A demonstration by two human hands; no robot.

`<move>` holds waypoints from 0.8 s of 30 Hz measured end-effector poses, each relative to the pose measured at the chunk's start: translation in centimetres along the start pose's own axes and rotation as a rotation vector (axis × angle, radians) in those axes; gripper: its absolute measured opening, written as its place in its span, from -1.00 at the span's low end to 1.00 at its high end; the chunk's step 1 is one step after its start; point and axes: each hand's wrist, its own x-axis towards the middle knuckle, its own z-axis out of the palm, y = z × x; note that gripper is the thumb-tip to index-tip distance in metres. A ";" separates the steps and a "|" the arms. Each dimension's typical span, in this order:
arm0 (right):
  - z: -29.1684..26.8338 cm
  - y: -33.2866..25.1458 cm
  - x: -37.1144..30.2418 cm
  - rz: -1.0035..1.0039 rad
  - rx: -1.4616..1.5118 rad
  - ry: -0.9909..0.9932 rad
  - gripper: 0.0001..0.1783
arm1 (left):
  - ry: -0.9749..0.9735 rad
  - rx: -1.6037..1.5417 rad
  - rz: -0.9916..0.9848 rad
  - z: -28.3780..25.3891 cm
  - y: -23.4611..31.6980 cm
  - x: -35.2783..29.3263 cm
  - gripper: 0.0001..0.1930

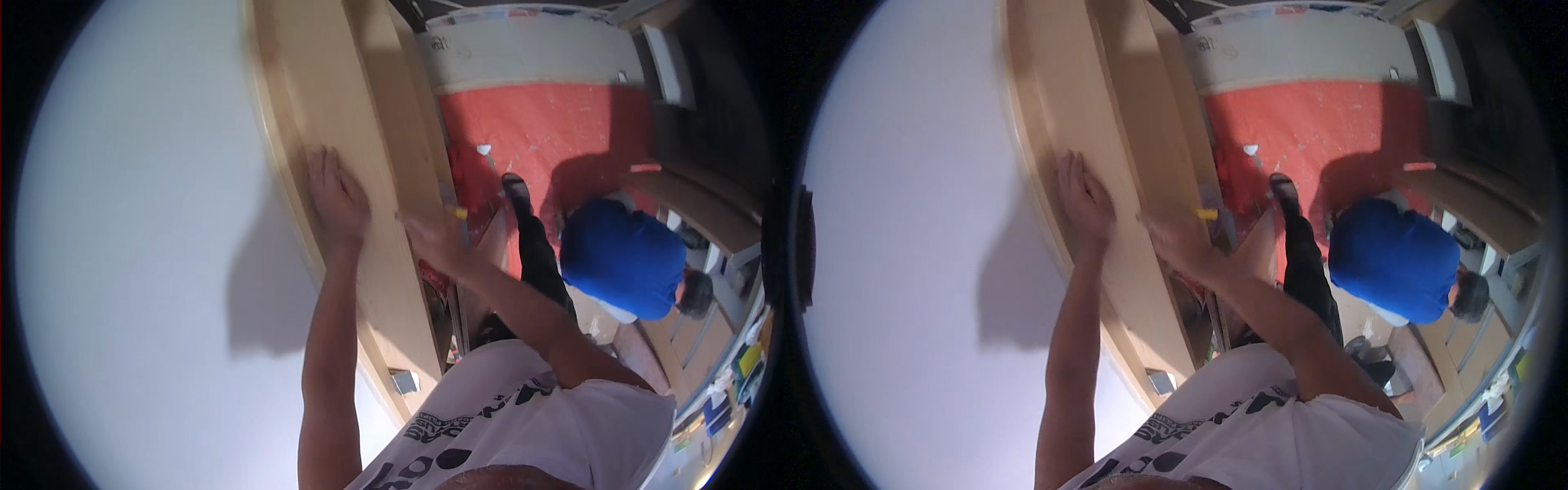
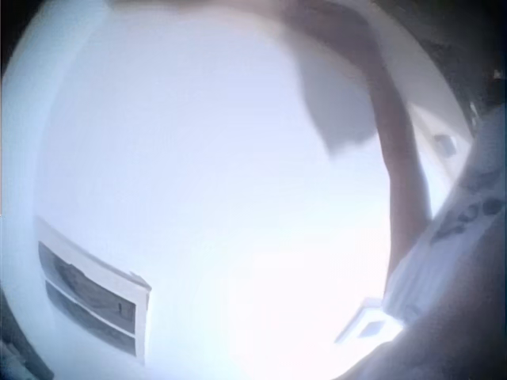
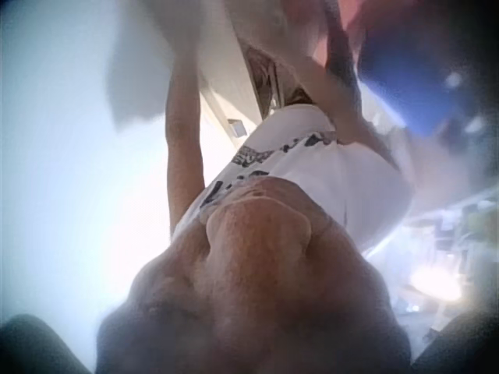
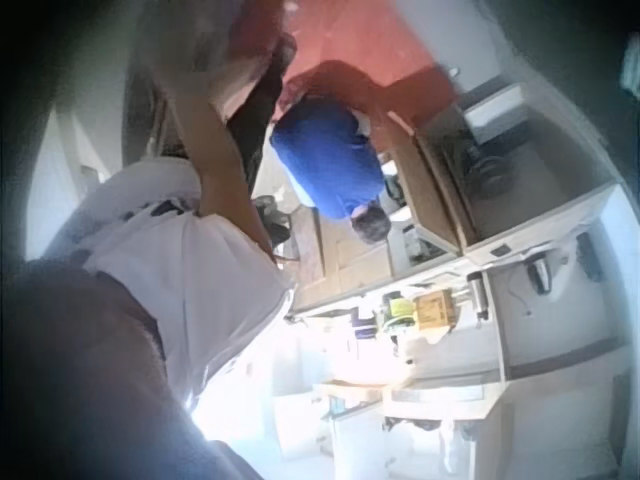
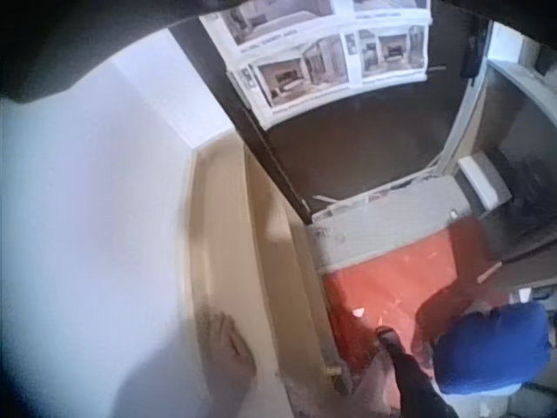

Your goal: The person uses a hammer to tap a wooden cabinet door into place, then uses a utility knife to trim excess material along the edges. The person adjusts the door alignment and continues hammering to secure it.

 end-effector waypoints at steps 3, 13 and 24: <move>0.2 3.2 14.0 -0.154 -0.151 0.136 -0.76 | -0.007 -0.046 -0.021 -0.1 -0.5 -0.1 -0.59; -5.2 9.8 54.2 -0.557 -0.229 0.291 -0.82 | -0.014 -0.123 -0.055 -0.1 -0.5 0.9 -0.57; -3.3 7.7 53.3 -0.505 -0.672 0.213 -0.86 | 0.002 -0.110 -0.043 -0.3 -0.9 0.0 -0.57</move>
